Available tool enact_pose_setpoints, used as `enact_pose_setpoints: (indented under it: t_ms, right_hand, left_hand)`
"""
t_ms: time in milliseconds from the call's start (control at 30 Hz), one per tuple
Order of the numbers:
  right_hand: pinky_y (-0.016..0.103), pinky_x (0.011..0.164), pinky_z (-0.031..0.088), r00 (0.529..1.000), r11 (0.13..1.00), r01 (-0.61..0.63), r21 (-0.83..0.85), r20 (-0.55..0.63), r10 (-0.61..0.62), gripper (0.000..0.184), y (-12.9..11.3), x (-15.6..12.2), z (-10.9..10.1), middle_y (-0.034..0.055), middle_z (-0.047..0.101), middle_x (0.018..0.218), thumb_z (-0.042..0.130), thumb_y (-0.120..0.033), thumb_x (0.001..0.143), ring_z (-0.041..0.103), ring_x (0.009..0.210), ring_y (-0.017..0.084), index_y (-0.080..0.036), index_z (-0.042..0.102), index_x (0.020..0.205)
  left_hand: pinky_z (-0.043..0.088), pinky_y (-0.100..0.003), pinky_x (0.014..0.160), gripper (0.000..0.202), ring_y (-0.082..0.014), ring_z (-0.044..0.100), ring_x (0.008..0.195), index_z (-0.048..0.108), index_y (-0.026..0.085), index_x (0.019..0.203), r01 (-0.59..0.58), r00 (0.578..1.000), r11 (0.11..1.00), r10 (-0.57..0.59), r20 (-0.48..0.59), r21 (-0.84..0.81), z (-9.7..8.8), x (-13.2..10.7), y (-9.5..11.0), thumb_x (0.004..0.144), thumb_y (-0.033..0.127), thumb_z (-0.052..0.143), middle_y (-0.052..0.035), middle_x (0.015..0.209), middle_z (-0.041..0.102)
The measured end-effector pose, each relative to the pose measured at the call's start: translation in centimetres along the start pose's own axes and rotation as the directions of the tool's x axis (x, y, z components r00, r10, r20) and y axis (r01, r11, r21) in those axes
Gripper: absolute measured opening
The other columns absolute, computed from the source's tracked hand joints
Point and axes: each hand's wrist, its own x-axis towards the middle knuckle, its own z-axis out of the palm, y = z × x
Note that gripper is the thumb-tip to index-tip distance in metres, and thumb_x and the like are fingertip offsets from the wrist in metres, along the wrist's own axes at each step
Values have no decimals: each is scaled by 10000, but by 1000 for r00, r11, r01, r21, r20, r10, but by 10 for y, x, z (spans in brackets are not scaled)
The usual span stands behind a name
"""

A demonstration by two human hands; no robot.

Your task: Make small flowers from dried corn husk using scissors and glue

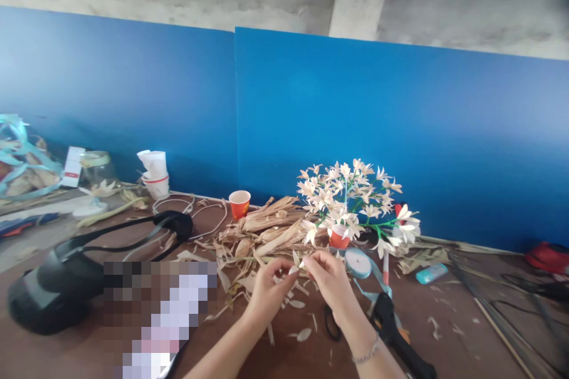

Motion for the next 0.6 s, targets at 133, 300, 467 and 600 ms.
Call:
enact_pose_setpoints:
  t_ms: [133,300,467,600]
  right_hand:
    - [204,428,238,1000,999,-21,30,-10,21,266,6,2,0,-66,401,465,549,-360,708,322,444,72,-170,469,540]
    - [205,436,249,1000,999,-7,53,-18,8,281,6,4,1,-55,421,478,559,-376,705,332,452,73,-167,469,539]
    - [208,448,271,998,998,19,58,-60,-16,291,5,5,0,-39,457,496,569,-402,698,378,473,86,-167,486,549]
    - [212,462,290,995,998,18,64,-95,-12,283,5,4,-1,-30,469,503,574,-405,695,406,496,97,-162,509,566]
  left_hand:
    - [394,-216,542,185,-123,499,551,630,137,671,59,998,996,-57,41,-62,2,0,0,681,321,612,-13,609,610]
    - [380,-204,499,189,-111,487,526,622,135,702,108,993,989,-103,48,-99,2,0,0,674,322,623,-6,601,595]
    - [392,-210,497,132,-114,501,512,626,144,665,94,995,994,-93,19,-53,2,-1,0,656,276,636,4,574,607]
    - [428,-229,550,108,-137,554,564,654,148,682,68,998,997,-67,22,-40,2,-1,-1,650,250,639,-15,635,657]
